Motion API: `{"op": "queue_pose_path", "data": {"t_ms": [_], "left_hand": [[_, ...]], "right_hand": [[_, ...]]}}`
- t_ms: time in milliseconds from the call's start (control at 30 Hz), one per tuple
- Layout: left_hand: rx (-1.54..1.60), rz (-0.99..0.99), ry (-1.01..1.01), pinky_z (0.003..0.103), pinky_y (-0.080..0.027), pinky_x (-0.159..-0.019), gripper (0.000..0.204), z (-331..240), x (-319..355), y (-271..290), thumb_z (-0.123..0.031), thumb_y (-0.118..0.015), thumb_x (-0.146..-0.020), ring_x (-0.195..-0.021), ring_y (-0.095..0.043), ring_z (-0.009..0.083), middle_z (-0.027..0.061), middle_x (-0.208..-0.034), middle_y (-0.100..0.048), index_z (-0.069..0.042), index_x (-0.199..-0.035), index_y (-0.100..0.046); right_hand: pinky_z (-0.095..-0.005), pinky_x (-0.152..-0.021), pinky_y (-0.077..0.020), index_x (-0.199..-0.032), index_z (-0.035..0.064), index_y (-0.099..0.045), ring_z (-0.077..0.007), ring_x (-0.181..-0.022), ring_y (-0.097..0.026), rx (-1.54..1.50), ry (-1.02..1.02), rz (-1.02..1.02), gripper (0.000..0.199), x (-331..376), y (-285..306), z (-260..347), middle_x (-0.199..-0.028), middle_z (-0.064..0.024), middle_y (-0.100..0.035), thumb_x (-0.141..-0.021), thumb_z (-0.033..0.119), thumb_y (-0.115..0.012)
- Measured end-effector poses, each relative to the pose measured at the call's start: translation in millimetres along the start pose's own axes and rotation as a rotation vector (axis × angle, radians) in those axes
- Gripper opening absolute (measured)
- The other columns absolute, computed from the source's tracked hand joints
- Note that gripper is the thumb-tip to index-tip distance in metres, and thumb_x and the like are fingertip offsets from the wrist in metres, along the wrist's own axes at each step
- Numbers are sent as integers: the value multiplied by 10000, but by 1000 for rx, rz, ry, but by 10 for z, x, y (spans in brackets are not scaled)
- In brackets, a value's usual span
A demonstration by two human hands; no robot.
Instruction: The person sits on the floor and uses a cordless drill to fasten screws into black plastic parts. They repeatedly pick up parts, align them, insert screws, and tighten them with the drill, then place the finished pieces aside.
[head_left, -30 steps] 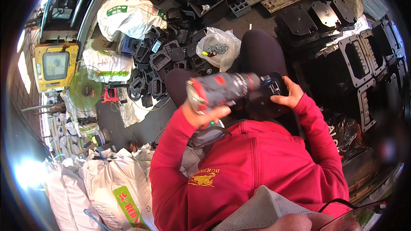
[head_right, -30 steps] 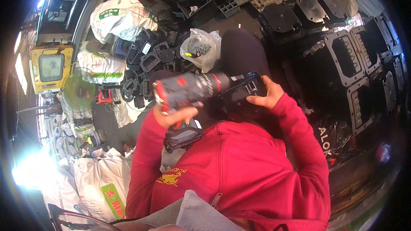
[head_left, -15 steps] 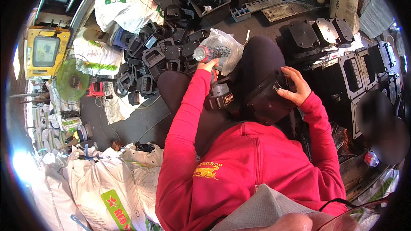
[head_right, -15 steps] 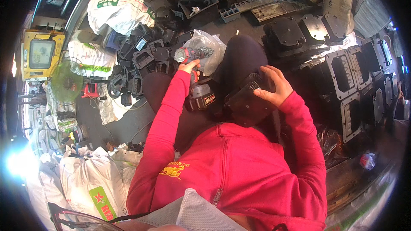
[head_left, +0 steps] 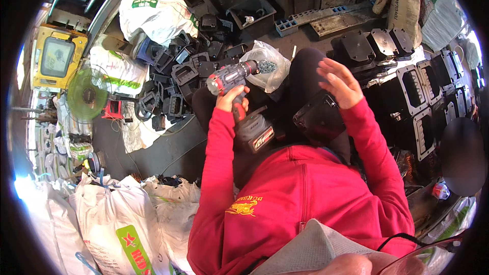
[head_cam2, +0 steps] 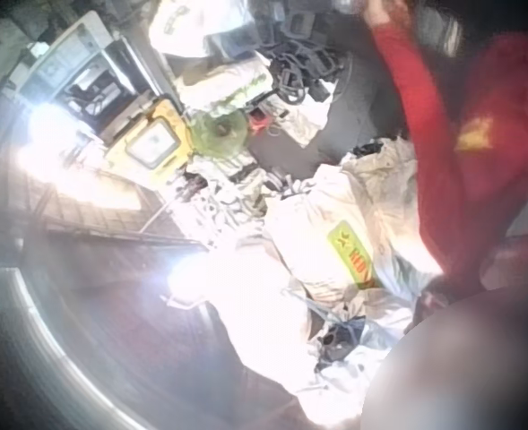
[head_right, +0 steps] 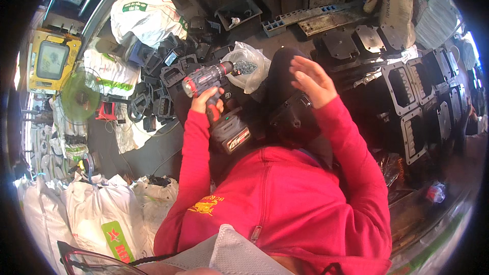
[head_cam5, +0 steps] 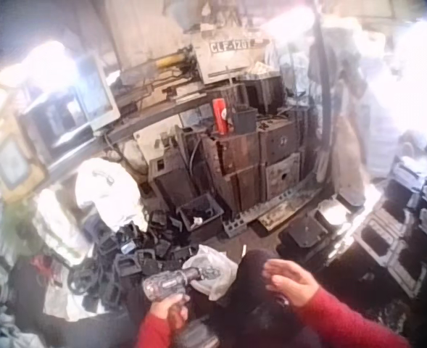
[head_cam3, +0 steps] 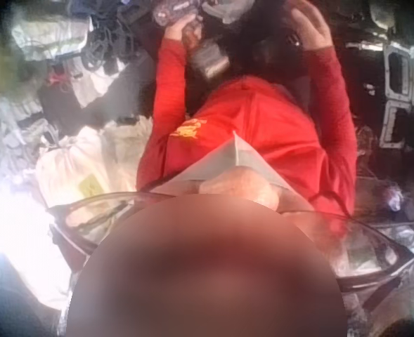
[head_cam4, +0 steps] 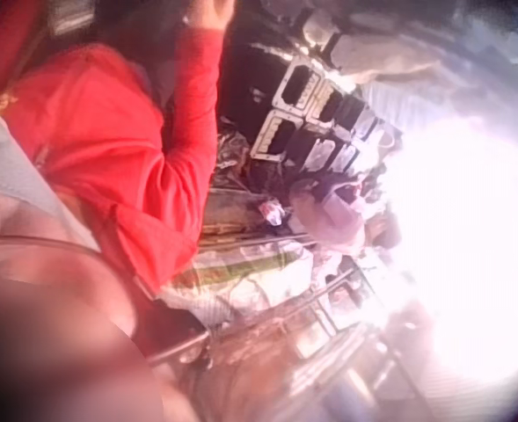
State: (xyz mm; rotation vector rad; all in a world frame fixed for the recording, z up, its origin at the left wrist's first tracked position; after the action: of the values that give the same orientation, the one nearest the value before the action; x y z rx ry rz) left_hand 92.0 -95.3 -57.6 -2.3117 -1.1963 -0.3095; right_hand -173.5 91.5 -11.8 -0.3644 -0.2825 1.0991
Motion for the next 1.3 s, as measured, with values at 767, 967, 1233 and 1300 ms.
{"op": "queue_pose_path", "data": {"t_ms": [767,967,1233,1300], "left_hand": [[-268,497,-225,291,-488,-518,458,-574,1361,-778,-100,-660,-807,-573,-577,196,179,-953,-583,26,-1203,-469],[-301,506,-201,283,-484,-528,473,-578,1411,-832,-95,-664,-804,-584,-576,190,175,-972,-581,26,-1217,-469],[-369,485,-177,276,-479,-538,467,-593,1435,-894,-94,-661,-801,-588,-574,183,173,-961,-586,31,-1212,-477],[-379,478,-178,275,-478,-538,462,-599,1438,-914,-93,-657,-799,-589,-573,182,174,-956,-586,32,-1207,-478]], "right_hand": [[-305,-814,-565,-1196,27,-559,-145,-924,-645,-671,-214,92,305,294,-589,-117,-1067,-57,-637,-949,205,-550],[-314,-818,-560,-1184,32,-561,-151,-911,-640,-700,-233,43,314,302,-528,-196,-1038,-66,-642,-938,227,-547],[-291,-774,-579,-1189,19,-555,-145,-881,-656,-797,-322,146,316,496,-545,-172,-985,-56,-654,-932,203,-568],[-270,-742,-586,-1200,18,-553,-135,-858,-662,-745,-313,114,313,518,-505,-187,-970,-54,-654,-930,173,-581]]}}
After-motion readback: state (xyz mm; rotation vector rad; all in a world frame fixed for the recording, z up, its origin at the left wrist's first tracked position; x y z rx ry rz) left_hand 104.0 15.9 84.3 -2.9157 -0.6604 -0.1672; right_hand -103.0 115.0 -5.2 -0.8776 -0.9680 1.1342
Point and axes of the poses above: each hand's wrist, its own x-axis away from the middle knuckle, its own y-axis out of the back of the hand, z = x × y, the point moved 5 cm from there along -x, towards the middle knuckle
